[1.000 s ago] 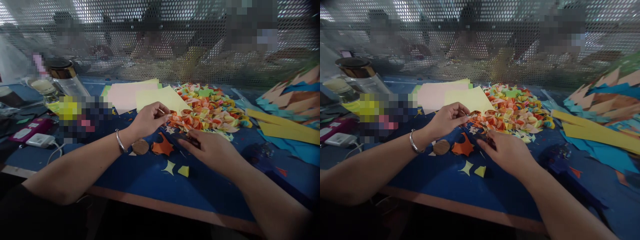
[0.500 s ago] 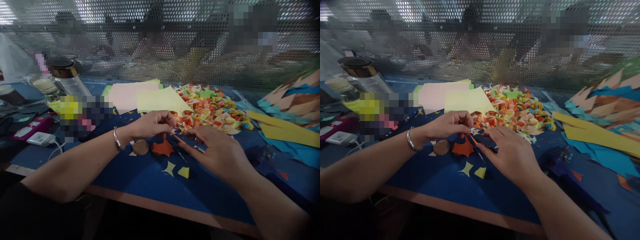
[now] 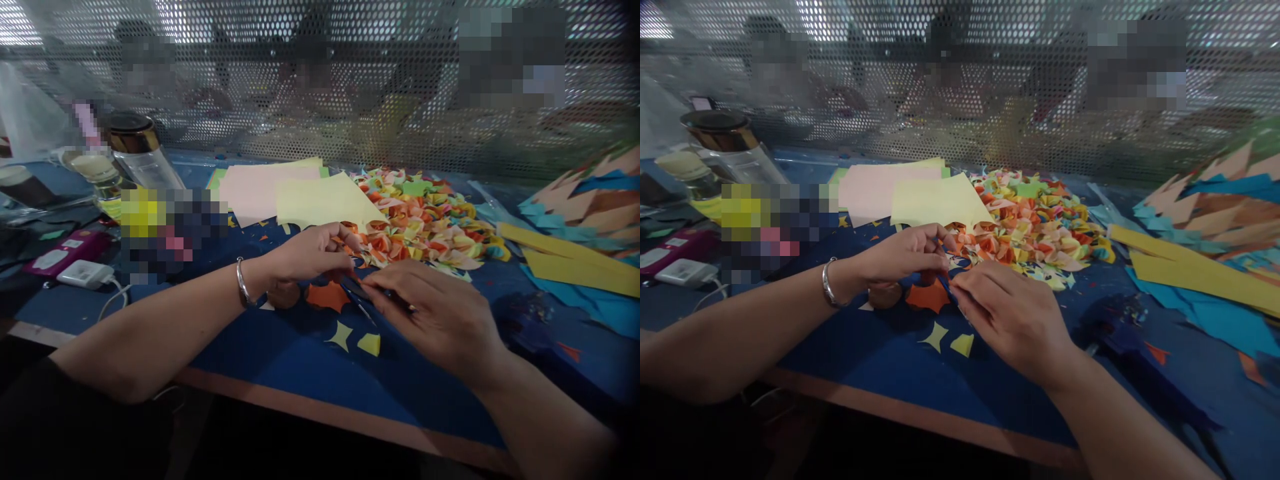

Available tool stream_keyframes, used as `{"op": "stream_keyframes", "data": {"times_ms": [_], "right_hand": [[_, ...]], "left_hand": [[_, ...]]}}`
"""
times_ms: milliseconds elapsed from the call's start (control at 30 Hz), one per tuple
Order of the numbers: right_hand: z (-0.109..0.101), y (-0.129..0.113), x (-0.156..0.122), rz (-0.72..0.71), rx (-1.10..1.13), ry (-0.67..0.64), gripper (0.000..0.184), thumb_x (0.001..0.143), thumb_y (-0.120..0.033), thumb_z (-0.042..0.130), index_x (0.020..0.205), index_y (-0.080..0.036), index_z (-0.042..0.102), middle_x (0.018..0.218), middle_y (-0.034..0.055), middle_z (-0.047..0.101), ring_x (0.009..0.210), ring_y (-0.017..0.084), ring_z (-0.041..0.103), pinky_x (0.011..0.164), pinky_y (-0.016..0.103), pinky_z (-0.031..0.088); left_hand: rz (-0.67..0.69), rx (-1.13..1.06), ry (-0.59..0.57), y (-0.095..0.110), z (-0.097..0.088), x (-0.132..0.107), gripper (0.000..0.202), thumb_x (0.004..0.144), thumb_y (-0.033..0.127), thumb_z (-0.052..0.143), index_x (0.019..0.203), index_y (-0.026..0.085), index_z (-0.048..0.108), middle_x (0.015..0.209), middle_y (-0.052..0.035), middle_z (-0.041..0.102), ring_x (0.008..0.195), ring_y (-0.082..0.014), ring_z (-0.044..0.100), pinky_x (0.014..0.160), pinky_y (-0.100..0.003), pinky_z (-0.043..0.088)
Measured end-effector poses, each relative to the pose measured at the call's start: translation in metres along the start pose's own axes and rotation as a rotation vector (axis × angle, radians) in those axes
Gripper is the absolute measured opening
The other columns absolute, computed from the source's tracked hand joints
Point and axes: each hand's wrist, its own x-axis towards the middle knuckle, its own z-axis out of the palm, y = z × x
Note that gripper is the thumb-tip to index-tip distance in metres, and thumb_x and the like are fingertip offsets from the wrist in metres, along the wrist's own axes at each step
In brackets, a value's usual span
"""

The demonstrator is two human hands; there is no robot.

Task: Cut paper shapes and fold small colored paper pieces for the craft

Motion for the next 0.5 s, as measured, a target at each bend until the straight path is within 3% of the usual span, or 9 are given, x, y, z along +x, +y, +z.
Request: {"op": "stream_keyframes", "data": {"times_ms": [200, 333, 500], "right_hand": [[0.0000, 0.0015, -0.0007, -0.004, -0.010, 0.021, 0.013, 0.099, -0.017, 0.059, 0.101, -0.022, 0.071, 0.096, 0.0073, 0.078, 0.083, 0.021, 0.076, 0.075, 0.033, 0.059], [-0.0004, 0.0013, 0.0007, -0.001, -0.011, 0.048, 0.011, 0.099, -0.016, 0.059, 0.099, -0.023, 0.068, 0.094, 0.0066, 0.078, 0.083, 0.021, 0.076, 0.074, 0.032, 0.058], [0.0024, 0.0049, 0.0021, -0.061, -0.004, 0.126, 0.011, 0.097, -0.013, 0.061, 0.100, -0.023, 0.064, 0.090, 0.0037, 0.076, 0.078, 0.018, 0.074, 0.068, 0.028, 0.057]], "left_hand": [[-0.057, -0.309, 0.056, -0.0006, 0.0074, -0.0052, 0.040, 0.077, 0.016, 0.084, 0.104, 0.018, 0.054, 0.068, 0.0026, 0.072, 0.056, -0.0087, 0.067, 0.058, -0.020, 0.047], [-0.048, -0.339, 0.077, -0.0019, 0.0102, -0.0060, 0.046, 0.075, 0.021, 0.088, 0.103, 0.019, 0.052, 0.070, 0.0004, 0.074, 0.057, -0.0107, 0.070, 0.059, -0.021, 0.050], [0.011, -0.361, 0.138, -0.0022, 0.0089, -0.0046, 0.042, 0.079, 0.016, 0.083, 0.101, 0.020, 0.047, 0.068, 0.0028, 0.072, 0.058, -0.0122, 0.072, 0.063, -0.025, 0.057]]}}
